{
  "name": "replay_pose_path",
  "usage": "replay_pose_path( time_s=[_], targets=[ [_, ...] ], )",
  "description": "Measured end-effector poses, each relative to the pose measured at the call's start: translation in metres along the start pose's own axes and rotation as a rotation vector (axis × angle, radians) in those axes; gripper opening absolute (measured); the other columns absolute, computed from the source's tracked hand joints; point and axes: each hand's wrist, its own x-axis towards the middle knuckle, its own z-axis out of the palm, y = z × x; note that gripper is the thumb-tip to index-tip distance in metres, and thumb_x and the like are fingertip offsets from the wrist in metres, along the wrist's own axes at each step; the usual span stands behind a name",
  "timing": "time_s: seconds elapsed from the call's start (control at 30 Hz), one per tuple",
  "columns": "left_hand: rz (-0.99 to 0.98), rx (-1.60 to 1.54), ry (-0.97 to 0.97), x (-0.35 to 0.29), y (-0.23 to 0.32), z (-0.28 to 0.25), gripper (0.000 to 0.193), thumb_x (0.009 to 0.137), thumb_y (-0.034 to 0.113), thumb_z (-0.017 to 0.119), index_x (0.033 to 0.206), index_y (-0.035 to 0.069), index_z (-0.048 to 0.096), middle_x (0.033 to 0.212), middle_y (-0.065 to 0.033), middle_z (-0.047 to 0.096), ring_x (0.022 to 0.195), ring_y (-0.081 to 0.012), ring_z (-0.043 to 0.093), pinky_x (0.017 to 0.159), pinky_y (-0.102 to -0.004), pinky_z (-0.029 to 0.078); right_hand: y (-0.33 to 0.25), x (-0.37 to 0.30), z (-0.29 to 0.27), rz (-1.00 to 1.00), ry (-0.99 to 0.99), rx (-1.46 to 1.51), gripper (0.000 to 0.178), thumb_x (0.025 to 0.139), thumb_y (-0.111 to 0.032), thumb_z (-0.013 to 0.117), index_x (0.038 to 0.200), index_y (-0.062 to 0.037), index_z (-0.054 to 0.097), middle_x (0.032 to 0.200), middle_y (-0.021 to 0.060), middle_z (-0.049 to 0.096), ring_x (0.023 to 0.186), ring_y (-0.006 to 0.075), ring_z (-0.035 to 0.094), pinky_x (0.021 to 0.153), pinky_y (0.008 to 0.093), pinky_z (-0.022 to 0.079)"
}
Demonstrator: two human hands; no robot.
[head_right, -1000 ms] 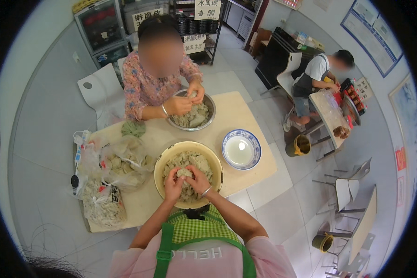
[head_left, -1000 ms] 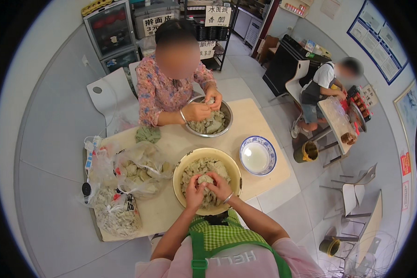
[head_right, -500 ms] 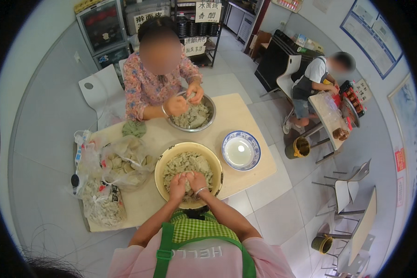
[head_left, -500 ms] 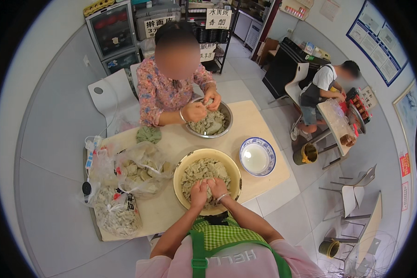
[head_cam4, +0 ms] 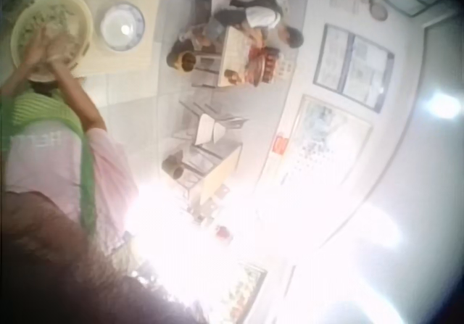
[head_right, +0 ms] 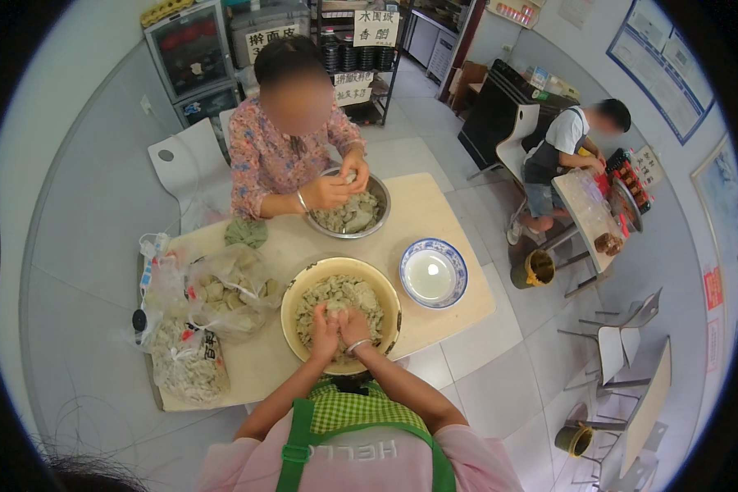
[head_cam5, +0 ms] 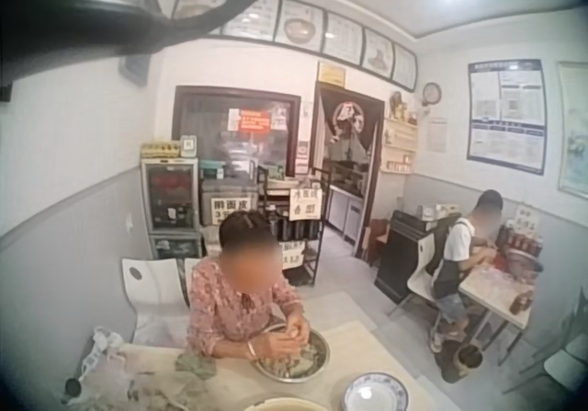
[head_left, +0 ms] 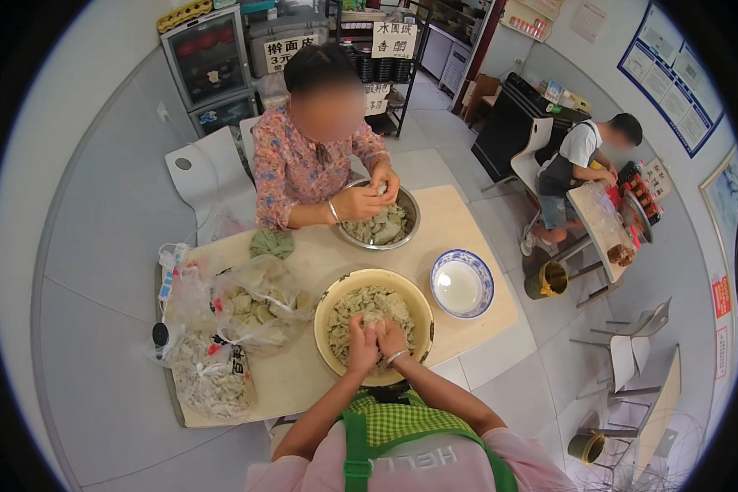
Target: The person sits at a table and repeatedly forms dumplings by hand. They take portions of filling from a large bowl, place them onto wrappers, and fold the edges to seal them. The finished dumplings are placed into a plastic bag on the table.
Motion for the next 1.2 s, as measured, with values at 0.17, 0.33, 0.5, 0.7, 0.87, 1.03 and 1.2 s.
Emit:
replay_pose_path(
  time_s=[0.17, 0.33, 0.5, 0.7, 0.87, 1.03, 1.2],
  targets=[
    [-0.308, -0.030, -0.147, 0.008, 0.002, -0.011, 0.027, 0.091, 0.024, 0.036, 0.100, 0.000, 0.044, 0.083, -0.0131, 0.049, 0.077, -0.0228, 0.049, 0.072, -0.0352, 0.039, 0.011, -0.007, 0.007, -0.055, -0.077, -0.029, 0.037, 0.083, -0.030, 0.042, 0.074, 0.0040, 0.052, 0.063, 0.0237, 0.050, 0.059, 0.0382, 0.050, 0.056, 0.0424, 0.039],
    [-0.459, -0.207, -0.112, 0.012, 0.004, -0.018, 0.029, 0.090, 0.027, 0.041, 0.097, 0.000, 0.050, 0.067, -0.0049, 0.045, 0.056, -0.0151, 0.044, 0.053, -0.0299, 0.037, 0.017, 0.001, -0.004, -0.127, -0.279, 0.039, 0.033, 0.081, -0.025, 0.045, 0.066, 0.0045, 0.048, 0.052, 0.0165, 0.046, 0.047, 0.0234, 0.048, 0.048, 0.0346, 0.038],
    [-0.797, -0.517, -0.125, 0.017, 0.026, -0.020, 0.034, 0.087, 0.034, 0.048, 0.100, 0.003, 0.053, 0.054, 0.0010, 0.039, 0.039, -0.0071, 0.032, 0.036, -0.0232, 0.025, 0.032, 0.008, -0.007, 0.180, -0.267, 0.150, 0.033, 0.079, -0.025, 0.042, 0.065, 0.0030, 0.053, 0.064, 0.0211, 0.053, 0.058, 0.0347, 0.050, 0.056, 0.0410, 0.039],
    [-0.857, -0.478, -0.357, 0.012, 0.028, -0.022, 0.034, 0.087, 0.036, 0.048, 0.100, 0.005, 0.052, 0.052, 0.0017, 0.039, 0.039, -0.0076, 0.034, 0.037, -0.0227, 0.027, 0.046, 0.021, -0.002, 0.172, -0.052, 0.234, 0.021, 0.080, -0.015, 0.044, 0.076, -0.0028, 0.060, 0.060, 0.0084, 0.054, 0.048, 0.0152, 0.049, 0.044, 0.0273, 0.039],
    [-0.792, -0.697, -0.282, 0.009, 0.007, -0.025, 0.037, 0.088, 0.039, 0.043, 0.107, 0.007, 0.048, 0.064, -0.0001, 0.049, 0.050, -0.0099, 0.044, 0.045, -0.0244, 0.035, 0.066, 0.037, -0.017, 0.500, 0.001, 0.658, 0.019, 0.082, -0.008, 0.046, 0.097, -0.0087, 0.058, 0.086, 0.0050, 0.058, 0.063, 0.0107, 0.054, 0.049, 0.0214, 0.042],
    [-0.868, -0.774, -0.288, 0.014, 0.000, -0.031, 0.050, 0.089, 0.044, 0.036, 0.121, 0.005, 0.038, 0.098, -0.0045, 0.052, 0.080, -0.0146, 0.052, 0.066, -0.0275, 0.042, 0.000, 0.018, -0.028, -0.083, -0.374, 0.336, 0.028, 0.078, -0.015, 0.059, 0.106, -0.0117, 0.055, 0.110, 0.0075, 0.051, 0.099, 0.0185, 0.049, 0.080, 0.0305, 0.041],
    [-0.903, -1.020, -0.411, 0.016, 0.008, -0.033, 0.059, 0.089, 0.047, 0.032, 0.127, 0.002, 0.032, 0.124, -0.0071, 0.039, 0.105, -0.0169, 0.045, 0.084, -0.0295, 0.038, 0.005, 0.000, -0.017, -0.379, -0.339, -0.162, 0.047, 0.069, -0.012, 0.063, 0.113, -0.0084, 0.048, 0.115, 0.0163, 0.045, 0.108, 0.0318, 0.041, 0.090, 0.0377, 0.035]
  ],
)
